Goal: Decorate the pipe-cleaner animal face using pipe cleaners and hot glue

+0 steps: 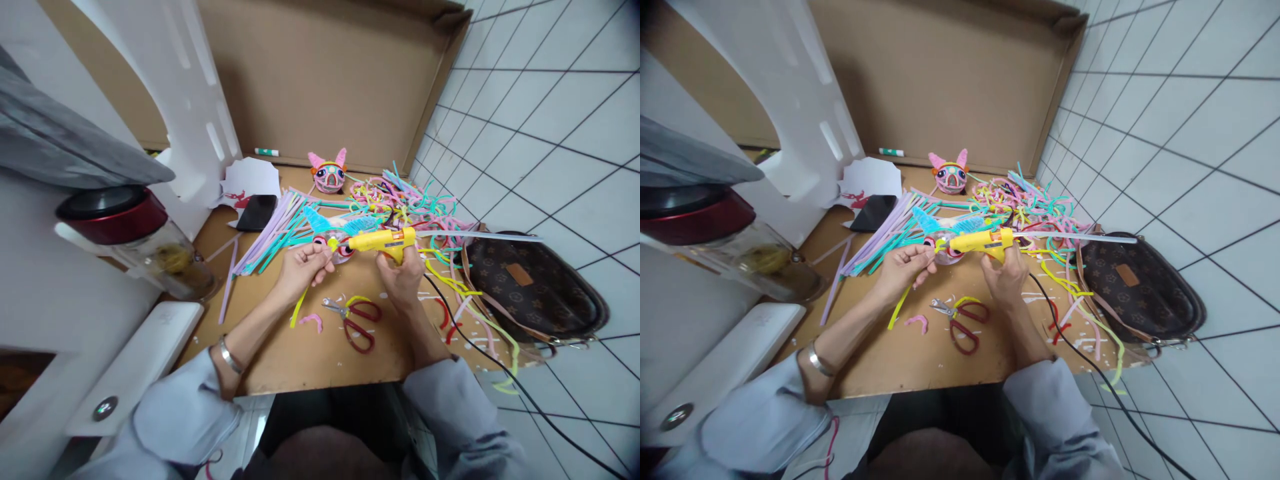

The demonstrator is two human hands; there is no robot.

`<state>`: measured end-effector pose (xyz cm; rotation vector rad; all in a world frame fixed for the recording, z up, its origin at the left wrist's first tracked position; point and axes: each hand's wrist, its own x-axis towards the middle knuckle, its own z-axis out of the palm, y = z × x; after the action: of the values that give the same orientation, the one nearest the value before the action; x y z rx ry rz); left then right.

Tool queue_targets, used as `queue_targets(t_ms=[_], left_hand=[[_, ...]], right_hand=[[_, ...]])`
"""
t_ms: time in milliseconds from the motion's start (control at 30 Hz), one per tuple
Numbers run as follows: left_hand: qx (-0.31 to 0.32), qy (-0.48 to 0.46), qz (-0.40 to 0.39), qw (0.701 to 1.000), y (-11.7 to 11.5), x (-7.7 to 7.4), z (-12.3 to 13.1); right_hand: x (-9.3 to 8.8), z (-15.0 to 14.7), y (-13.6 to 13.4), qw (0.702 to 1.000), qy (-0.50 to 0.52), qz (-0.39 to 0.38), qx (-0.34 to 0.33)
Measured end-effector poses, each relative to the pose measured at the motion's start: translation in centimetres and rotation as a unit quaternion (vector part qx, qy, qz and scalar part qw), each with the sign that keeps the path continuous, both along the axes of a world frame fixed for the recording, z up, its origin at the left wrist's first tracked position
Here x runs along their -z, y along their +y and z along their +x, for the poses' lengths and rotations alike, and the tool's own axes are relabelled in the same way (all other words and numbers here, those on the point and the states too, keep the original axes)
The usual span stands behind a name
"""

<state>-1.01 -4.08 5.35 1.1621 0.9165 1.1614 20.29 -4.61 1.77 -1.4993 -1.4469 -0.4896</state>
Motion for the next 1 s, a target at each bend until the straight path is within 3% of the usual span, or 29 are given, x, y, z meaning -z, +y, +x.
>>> queue_targets(t_ms=[433, 733, 1000], left_hand=[[0.001, 0.002, -0.007, 1.000, -0.06, -0.10, 0.03], [0.002, 0.007, 0.000, 1.000, 0.00, 0.09, -0.11], [0.000, 0.008, -0.002, 1.000, -0.06, -0.02, -0.09]], right_hand=[[0.24, 0.29, 0.17, 1.000, -0.009, 0.021, 0.004], [-0.24, 0.03, -0.28, 0.999, 0.027, -0.047, -0.001], [-0.07, 0.17, -0.26, 1.000, 0.010, -0.024, 0.002]])
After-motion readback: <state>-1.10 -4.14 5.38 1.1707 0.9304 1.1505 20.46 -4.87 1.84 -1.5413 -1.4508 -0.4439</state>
